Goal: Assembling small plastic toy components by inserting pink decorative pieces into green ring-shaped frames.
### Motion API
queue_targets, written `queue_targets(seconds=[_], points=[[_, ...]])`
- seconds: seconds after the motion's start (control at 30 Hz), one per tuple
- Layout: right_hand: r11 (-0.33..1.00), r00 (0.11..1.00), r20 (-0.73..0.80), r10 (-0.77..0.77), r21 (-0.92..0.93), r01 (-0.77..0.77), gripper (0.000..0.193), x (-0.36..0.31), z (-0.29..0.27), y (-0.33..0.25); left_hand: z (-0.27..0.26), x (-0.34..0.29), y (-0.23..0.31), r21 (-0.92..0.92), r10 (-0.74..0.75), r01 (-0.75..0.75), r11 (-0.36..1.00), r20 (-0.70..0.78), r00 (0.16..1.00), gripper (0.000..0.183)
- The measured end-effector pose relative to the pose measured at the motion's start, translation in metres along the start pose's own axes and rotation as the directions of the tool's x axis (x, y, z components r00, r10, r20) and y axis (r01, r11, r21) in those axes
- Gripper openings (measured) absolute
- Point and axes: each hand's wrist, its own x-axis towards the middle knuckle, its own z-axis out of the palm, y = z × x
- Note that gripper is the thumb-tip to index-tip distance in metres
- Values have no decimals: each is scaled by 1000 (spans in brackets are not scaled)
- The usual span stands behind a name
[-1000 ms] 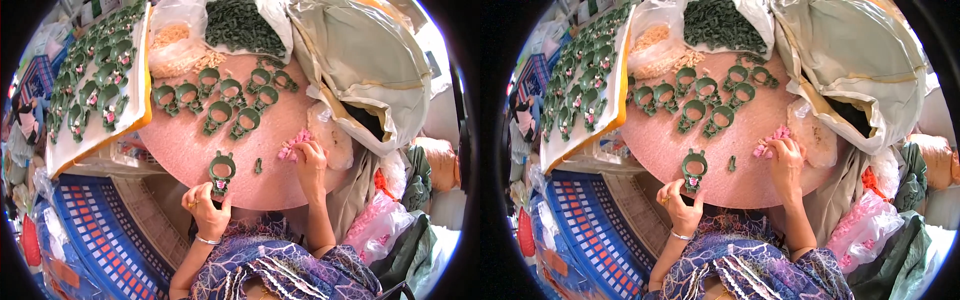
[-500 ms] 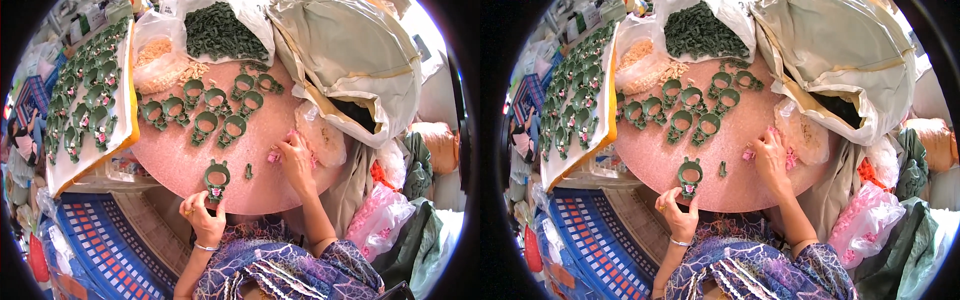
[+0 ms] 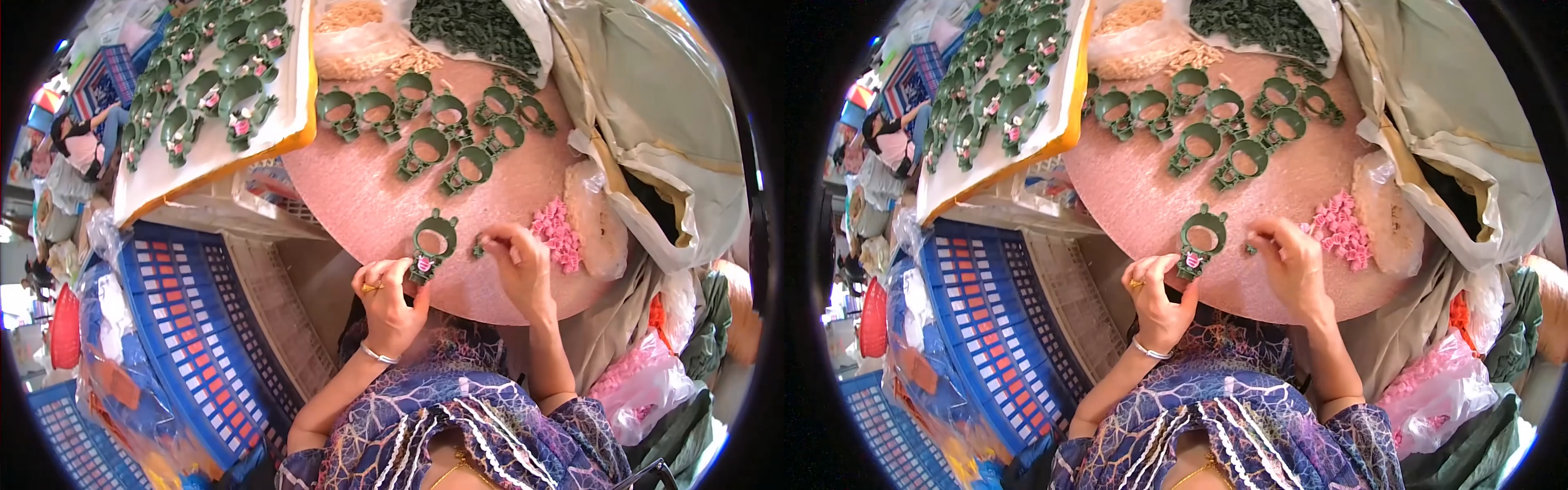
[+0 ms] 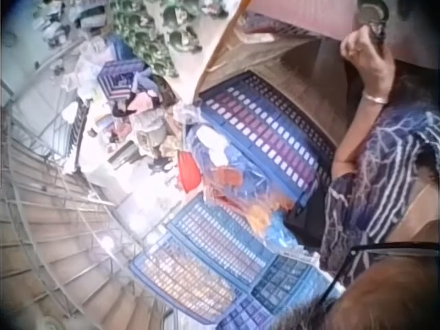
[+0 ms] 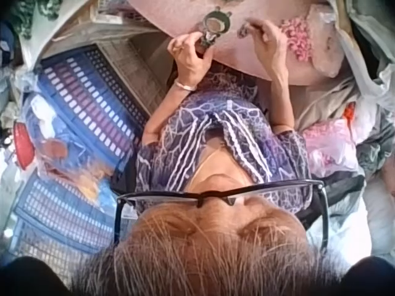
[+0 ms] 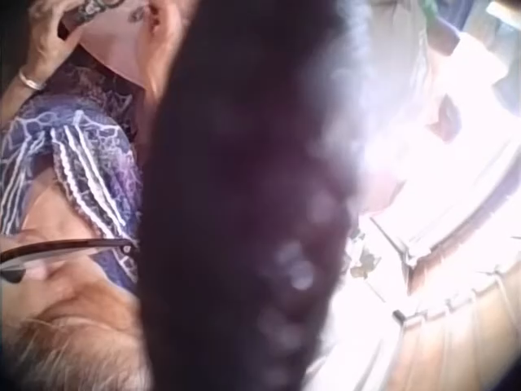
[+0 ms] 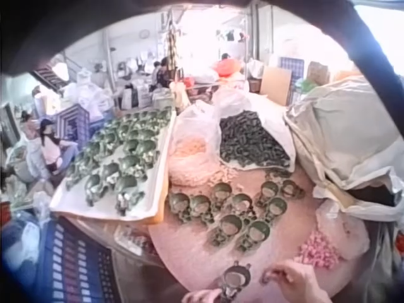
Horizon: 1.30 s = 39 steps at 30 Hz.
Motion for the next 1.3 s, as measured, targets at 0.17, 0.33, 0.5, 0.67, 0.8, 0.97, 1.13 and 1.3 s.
queue_targets(seconds=[0.17,0.33,0.5,0.67,0.8,0.97,1.13,1.3], points=[[972,973,12,-231,51,230,15,-13,30,-15,-2,1,2,15,34,-34,999,-46,998,53],[963,954,157,-254,-51,265,16,-15,32,-12,-5,1,2,60,180,-176,983,-62,982,55],[938,948,145,-282,-165,304,21,-12,29,-23,-8,-4,0,116,243,-238,964,-31,970,55],[943,944,173,-282,-130,305,26,-17,31,-20,-9,-3,1,94,226,-220,971,-56,973,52],[958,965,78,-252,-123,260,25,-24,39,-22,-8,-2,2,57,204,-200,978,-85,975,50],[950,967,14,-254,-185,252,26,-22,42,-36,-3,-3,-2,-12,247,-250,968,-102,964,50],[943,958,13,-288,-173,286,26,-23,42,-36,-1,-3,-2,-27,254,-258,966,-108,961,48],[964,981,-34,-192,-194,182,25,-28,46,-43,3,-7,-3,-52,267,-275,960,-132,955,35]])
